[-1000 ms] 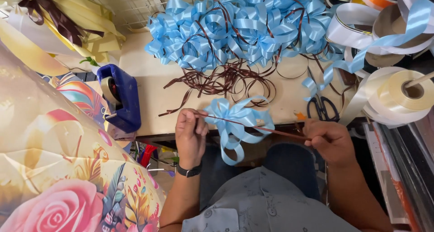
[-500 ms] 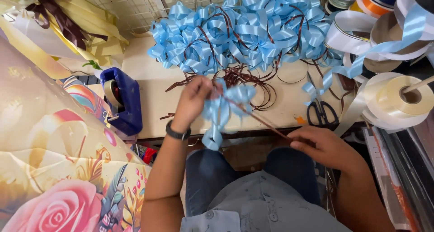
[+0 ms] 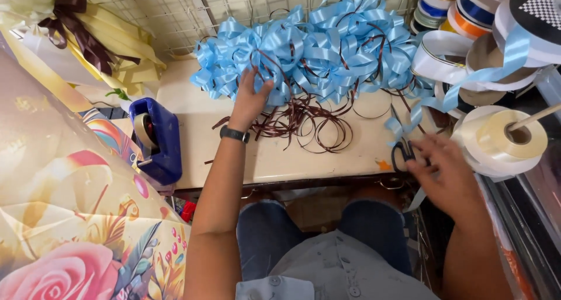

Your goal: The person folds a light blue ribbon into loops, secures the center with a thin brown ribbon, and trims the excess with scissors. They repeat this process to make multiple bows, placing each finished bow on a pile on the table.

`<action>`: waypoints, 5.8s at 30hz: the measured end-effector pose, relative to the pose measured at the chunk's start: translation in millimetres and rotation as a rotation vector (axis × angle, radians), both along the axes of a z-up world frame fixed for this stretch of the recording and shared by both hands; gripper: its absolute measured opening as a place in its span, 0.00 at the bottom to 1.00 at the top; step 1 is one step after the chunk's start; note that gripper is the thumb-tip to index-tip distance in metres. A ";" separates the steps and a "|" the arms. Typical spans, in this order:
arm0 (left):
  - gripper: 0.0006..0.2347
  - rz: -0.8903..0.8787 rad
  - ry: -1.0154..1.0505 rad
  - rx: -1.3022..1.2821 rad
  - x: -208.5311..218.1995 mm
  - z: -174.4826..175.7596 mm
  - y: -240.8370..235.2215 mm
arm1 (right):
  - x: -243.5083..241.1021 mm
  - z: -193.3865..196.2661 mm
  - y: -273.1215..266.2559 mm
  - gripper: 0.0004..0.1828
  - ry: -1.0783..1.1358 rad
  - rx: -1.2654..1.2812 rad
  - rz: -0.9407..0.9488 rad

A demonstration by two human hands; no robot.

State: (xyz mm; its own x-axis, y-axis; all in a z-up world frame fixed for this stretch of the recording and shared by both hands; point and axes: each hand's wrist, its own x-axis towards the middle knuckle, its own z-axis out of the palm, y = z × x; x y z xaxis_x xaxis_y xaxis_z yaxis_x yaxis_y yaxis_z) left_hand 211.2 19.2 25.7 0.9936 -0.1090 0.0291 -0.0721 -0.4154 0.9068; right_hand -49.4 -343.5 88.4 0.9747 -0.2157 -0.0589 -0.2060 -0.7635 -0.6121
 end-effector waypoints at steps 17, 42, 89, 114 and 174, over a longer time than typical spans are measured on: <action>0.34 -0.080 -0.217 0.492 -67.3 -39.1 -8.2 | 83.1 -23.8 -21.7 0.16 -0.281 0.359 -0.128; 0.23 -0.605 -0.239 0.204 -97.9 77.1 -89.5 | -5.7 -75.2 41.5 0.18 -0.383 0.327 0.529; 0.10 -0.025 -0.323 -0.845 -243.2 8.8 152.6 | -8.4 -114.1 73.6 0.03 -0.289 0.516 0.621; 0.06 -0.385 -0.635 0.185 -202.1 32.5 -36.5 | -6.4 -55.8 3.3 0.34 -0.393 1.240 0.984; 0.04 -0.155 -0.159 -0.498 -212.9 -4.7 -86.0 | 5.2 -54.5 103.8 0.16 -0.874 0.265 0.224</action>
State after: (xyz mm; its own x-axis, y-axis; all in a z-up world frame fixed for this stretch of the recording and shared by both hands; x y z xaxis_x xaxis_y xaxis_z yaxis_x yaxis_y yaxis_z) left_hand -1.6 -66.8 21.0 0.9460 -0.1885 0.2636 -0.2511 0.0880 0.9640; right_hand -44.2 -239.7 33.9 0.7138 -0.1018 0.6929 0.5434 -0.5435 -0.6398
